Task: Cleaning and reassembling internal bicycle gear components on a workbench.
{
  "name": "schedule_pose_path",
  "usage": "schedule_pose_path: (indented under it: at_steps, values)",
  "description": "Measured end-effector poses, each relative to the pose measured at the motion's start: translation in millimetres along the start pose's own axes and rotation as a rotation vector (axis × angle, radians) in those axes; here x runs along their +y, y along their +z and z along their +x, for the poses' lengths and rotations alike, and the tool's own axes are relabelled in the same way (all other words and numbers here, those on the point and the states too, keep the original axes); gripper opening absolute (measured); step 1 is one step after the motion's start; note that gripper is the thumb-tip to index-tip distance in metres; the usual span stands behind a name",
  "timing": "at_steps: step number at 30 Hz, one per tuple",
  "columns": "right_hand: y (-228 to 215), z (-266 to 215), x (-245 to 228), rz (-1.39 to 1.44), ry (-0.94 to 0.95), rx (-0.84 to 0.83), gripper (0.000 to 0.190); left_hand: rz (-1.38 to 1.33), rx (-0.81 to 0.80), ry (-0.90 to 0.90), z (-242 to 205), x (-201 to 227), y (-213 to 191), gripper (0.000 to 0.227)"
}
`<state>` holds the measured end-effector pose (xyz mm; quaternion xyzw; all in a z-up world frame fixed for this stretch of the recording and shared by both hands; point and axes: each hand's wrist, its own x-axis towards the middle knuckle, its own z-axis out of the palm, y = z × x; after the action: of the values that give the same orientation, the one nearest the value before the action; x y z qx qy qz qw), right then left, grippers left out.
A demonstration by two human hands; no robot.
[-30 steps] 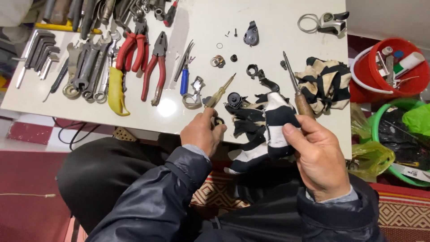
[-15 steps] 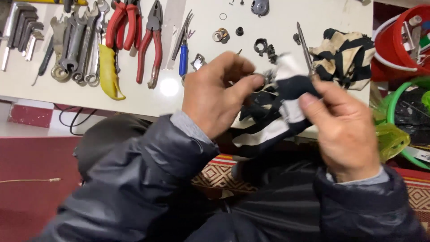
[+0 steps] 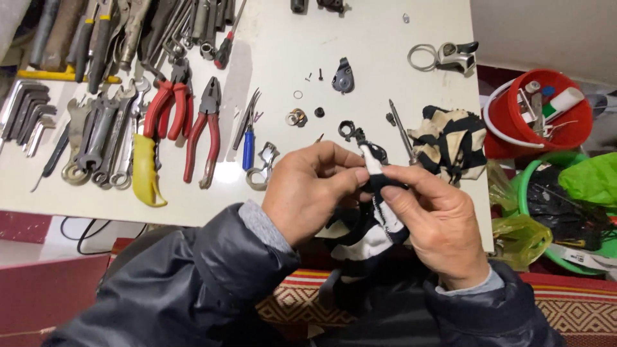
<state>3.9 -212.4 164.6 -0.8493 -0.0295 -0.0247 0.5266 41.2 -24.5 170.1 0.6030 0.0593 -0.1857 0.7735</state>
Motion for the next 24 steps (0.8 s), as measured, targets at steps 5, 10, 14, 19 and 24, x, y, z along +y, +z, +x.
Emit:
schedule_pose_path:
  at_steps: [5, 10, 14, 19, 24]
  values:
    - [7, 16, -11, 0.240, 0.205, 0.003, 0.032, -0.049, -0.016, -0.030, 6, -10, 2, 0.006]
    - [11, 18, 6, 0.405, 0.337, 0.003, 0.021, -0.029, -0.055, -0.054, 11, -20, -2, 0.009]
    - [24, 21, 3, 0.277, 0.326, 0.115, 0.014, 0.036, 0.003, -0.095, 11, -12, -2, 0.010]
    - [23, 24, 9, 0.362, 0.239, 0.232, 0.017, -0.023, 0.094, -0.050, 16, -10, -7, 0.009]
    - [32, 20, -8, 0.204, -0.083, 0.035, 0.018, -0.046, 0.145, -0.067, 14, -6, -6, 0.011]
